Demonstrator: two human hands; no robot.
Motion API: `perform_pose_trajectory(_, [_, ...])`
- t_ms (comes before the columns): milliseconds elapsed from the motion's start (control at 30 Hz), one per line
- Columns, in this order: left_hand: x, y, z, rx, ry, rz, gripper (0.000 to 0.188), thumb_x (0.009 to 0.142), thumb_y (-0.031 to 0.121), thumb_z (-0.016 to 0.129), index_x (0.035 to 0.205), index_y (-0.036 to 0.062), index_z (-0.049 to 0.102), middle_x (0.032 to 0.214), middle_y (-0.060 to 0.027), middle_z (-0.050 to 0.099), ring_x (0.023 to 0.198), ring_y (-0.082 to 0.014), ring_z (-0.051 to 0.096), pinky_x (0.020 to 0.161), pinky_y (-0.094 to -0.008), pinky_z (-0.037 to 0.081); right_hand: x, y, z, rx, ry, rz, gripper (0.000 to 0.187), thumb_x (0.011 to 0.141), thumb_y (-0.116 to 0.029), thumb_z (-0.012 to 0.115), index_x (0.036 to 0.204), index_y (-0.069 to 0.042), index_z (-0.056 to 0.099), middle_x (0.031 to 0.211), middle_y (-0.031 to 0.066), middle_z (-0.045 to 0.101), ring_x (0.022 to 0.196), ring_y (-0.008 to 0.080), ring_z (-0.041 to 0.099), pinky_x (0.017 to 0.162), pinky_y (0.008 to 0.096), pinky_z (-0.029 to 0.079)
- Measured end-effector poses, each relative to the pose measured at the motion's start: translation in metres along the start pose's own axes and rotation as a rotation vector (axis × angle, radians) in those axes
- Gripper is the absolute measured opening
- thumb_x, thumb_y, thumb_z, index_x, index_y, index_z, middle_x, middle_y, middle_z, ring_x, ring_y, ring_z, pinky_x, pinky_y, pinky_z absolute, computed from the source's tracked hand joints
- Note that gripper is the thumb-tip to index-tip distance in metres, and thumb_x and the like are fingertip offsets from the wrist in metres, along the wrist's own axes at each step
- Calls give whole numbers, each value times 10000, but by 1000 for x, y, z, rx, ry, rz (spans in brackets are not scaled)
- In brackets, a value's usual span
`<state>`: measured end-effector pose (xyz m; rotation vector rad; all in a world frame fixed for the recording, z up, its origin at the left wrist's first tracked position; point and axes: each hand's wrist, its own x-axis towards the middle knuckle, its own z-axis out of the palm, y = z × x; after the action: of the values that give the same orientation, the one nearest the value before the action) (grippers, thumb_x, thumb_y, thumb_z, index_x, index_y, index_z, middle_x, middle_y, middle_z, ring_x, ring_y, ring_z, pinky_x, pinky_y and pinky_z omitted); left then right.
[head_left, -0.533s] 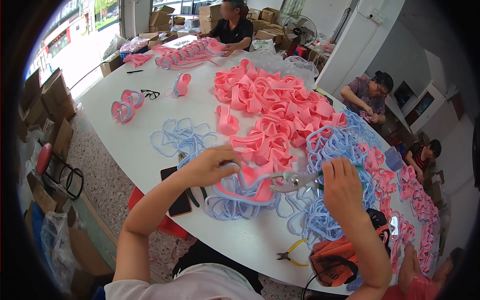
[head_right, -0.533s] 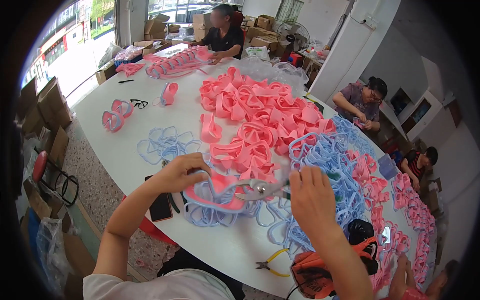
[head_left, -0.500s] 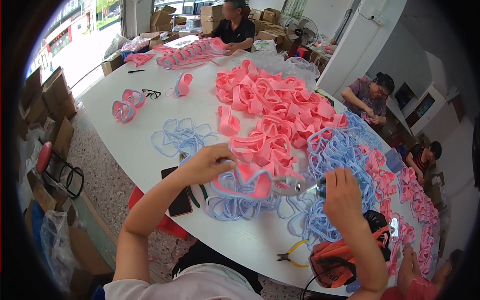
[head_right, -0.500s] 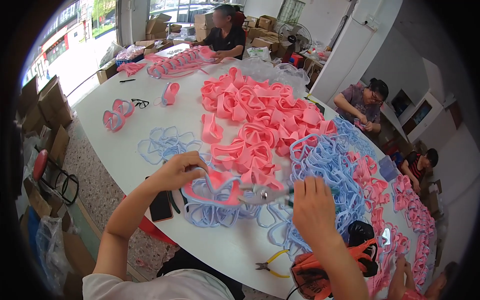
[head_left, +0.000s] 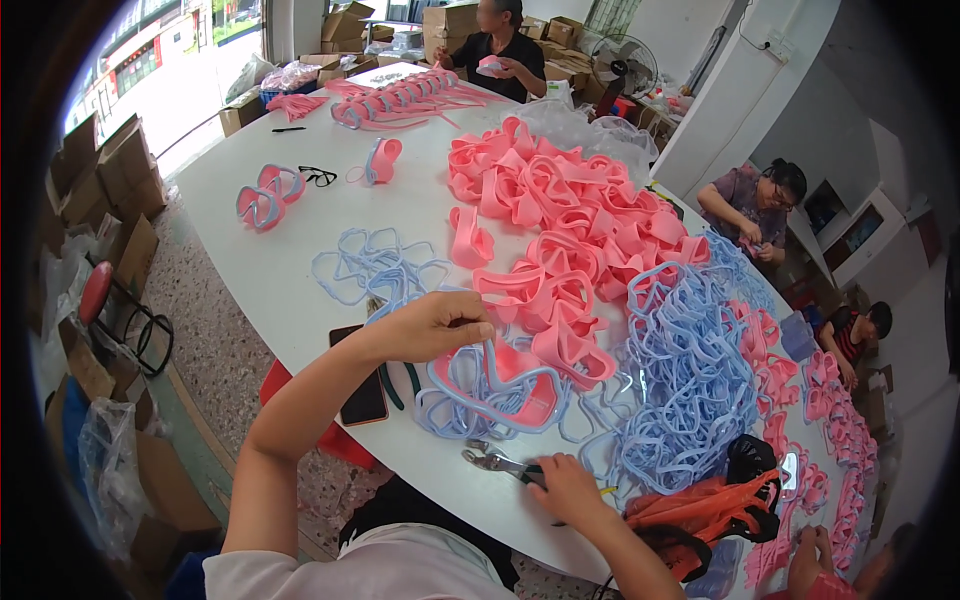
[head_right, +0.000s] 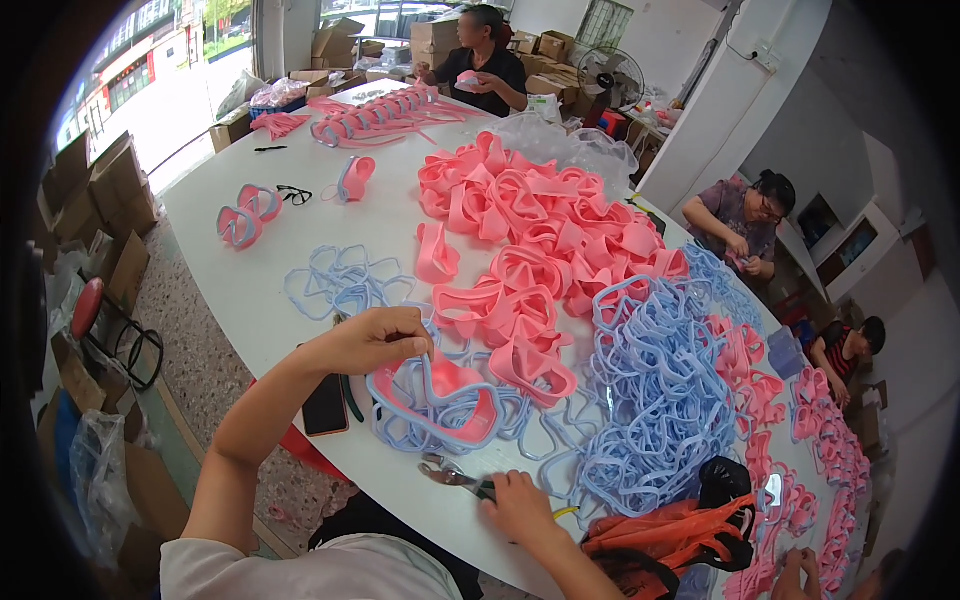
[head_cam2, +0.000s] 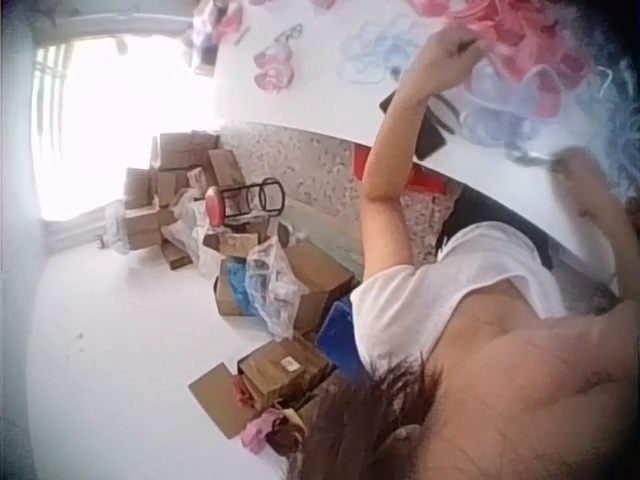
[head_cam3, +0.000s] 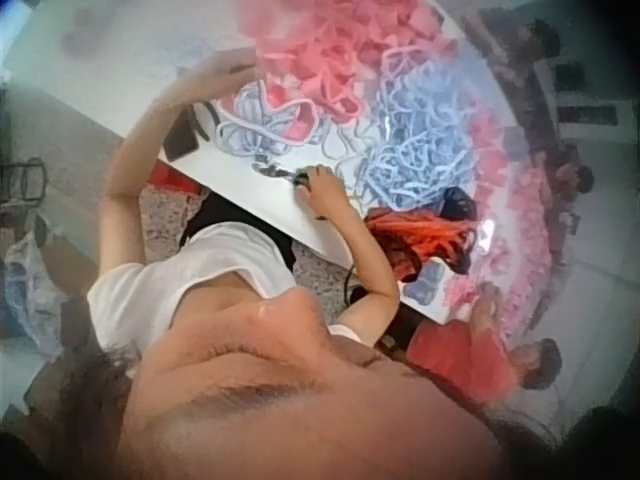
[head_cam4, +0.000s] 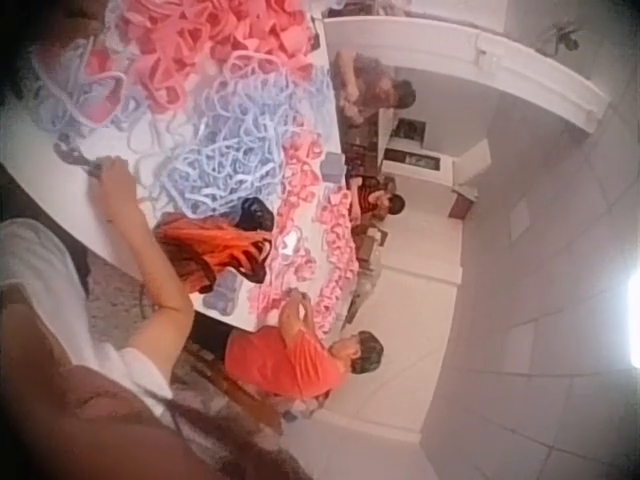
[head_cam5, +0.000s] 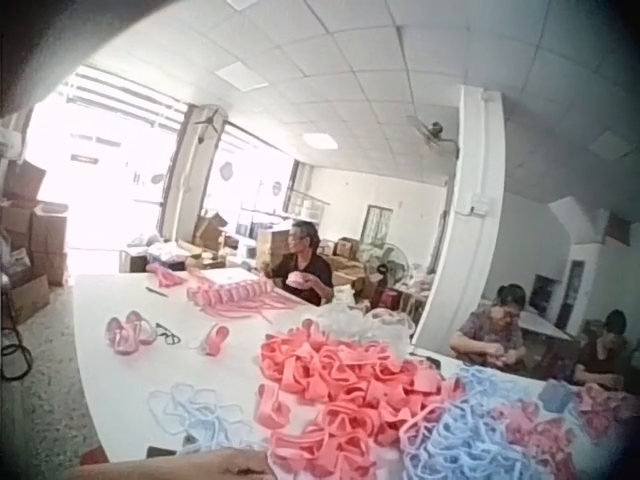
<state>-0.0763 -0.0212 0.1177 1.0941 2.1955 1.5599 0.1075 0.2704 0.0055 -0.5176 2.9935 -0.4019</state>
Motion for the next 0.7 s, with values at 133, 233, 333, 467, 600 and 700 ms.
perform_pose_trajectory(133, [-1, 7, 3, 63, -140, 49, 208, 949, 195, 607, 966, -9, 648, 831, -71, 565, 771, -173, 543, 695, -307, 438, 34, -9, -70, 666, 350, 95, 231, 909, -137, 636, 1098, -5, 619, 1029, 146, 667, 857, 234, 668, 760, 317, 527])
perform_pose_trajectory(233, [5, 26, 15, 134, -237, 130, 205, 940, 195, 615, 965, -5, 653, 821, -88, 569, 772, -205, 555, 698, -324, 443, 61, -29, -100, 881, 427, 30, 288, 910, -175, 648, 1138, 0, 624, 1004, 127, 681, 918, 211, 668, 787, 287, 511])
perform_pose_trajectory(333, [11, 36, 25, 95, -295, 228, 200, 933, 192, 618, 964, -2, 658, 813, -86, 570, 764, -218, 552, 701, -337, 444, 80, -39, -110, 689, -98, 113, 271, 896, -227, 666, 1031, 7, 673, 1024, 119, 657, 858, 128, 614, 727, 275, 483])
perform_pose_trajectory(467, [12, 40, 23, 121, -338, 247, 192, 936, 183, 630, 976, 2, 680, 780, -75, 541, 735, -201, 513, 662, -326, 418, 83, -32, -98, 815, -137, 149, 306, 911, -284, 659, 989, 11, 688, 1032, 74, 646, 828, 113, 586, 710, 274, 465])
perform_pose_trajectory(600, [16, 34, 18, 20, -398, 292, 184, 943, 193, 615, 965, 21, 678, 841, -70, 596, 790, -210, 548, 721, -341, 444, 71, -30, -84, 1604, -167, -6, 336, 922, -258, 653, 1022, 62, 676, 1067, 65, 640, 896, 143, 618, 781, 263, 481])
perform_pose_trajectory(700, [18, 41, 23, -64, -372, 314, 188, 945, 192, 614, 1030, 36, 675, 889, -63, 614, 837, -193, 559, 760, -328, 449, 59, -24, -68, 1982, -144, -165, 363, 925, -189, 630, 1108, 124, 624, 1126, 122, 628, 979, 192, 640, 869, 287, 503])
